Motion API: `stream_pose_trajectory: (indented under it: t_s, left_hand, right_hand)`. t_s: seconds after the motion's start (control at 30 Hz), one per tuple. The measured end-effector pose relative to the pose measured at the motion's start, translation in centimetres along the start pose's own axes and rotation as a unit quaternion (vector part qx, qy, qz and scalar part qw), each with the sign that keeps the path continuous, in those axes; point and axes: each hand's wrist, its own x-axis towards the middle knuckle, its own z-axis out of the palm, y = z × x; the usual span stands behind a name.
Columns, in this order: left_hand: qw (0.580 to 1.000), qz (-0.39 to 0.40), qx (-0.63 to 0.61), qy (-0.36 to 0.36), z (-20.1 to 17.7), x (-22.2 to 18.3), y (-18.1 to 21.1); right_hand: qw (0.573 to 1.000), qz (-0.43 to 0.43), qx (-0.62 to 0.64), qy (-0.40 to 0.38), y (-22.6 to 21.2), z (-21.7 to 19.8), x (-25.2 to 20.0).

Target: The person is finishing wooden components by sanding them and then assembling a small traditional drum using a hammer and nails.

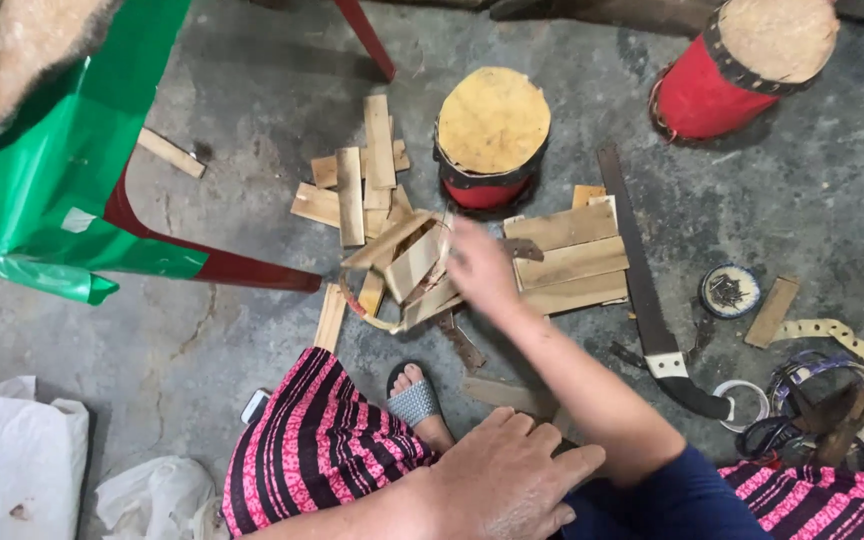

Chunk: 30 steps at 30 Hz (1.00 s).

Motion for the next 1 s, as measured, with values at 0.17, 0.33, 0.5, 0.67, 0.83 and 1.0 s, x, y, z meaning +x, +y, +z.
stream_pose_trajectory:
  t_s: [0.17,0.33,0.5,0.67,0.83,1.0]
  left_hand:
    - [1.000,0.023,-0.005,0.009,0.0,0.0,-0.1]
    - [0.995,0.023,0.047,0.084,1.5,0.5,-0.3]
    - [0.997,0.015,0.040,0.060,1.3,1.3,-0.3]
    - [0.997,0.005,0.039,0.073,2.7,1.7,-0.6]
    - [0.998,-0.016,0.044,0.043,2.1,2.3,-0.3]
    - [0.995,0.001,0.058,0.084,2.5,2.5,-0.4]
  right_hand:
    - [0.977,0.118,-0.088,0.157,15.6,3.3,-3.6]
    - [0.965,0.176,-0.162,0.110,15.6,4.7,-3.7]
    - [0.978,0.152,-0.033,0.137,14.3,5.6,-0.1]
    - [0.990,0.100,-0.102,-0.013,14.0,3.8,0.5]
    - [0.957,-0.029,-0.281,-0.066,16.6,4.0,-3.5]
    - [0.959,-0.005,-0.266,-0.096,18.8,1.4,-3.6]
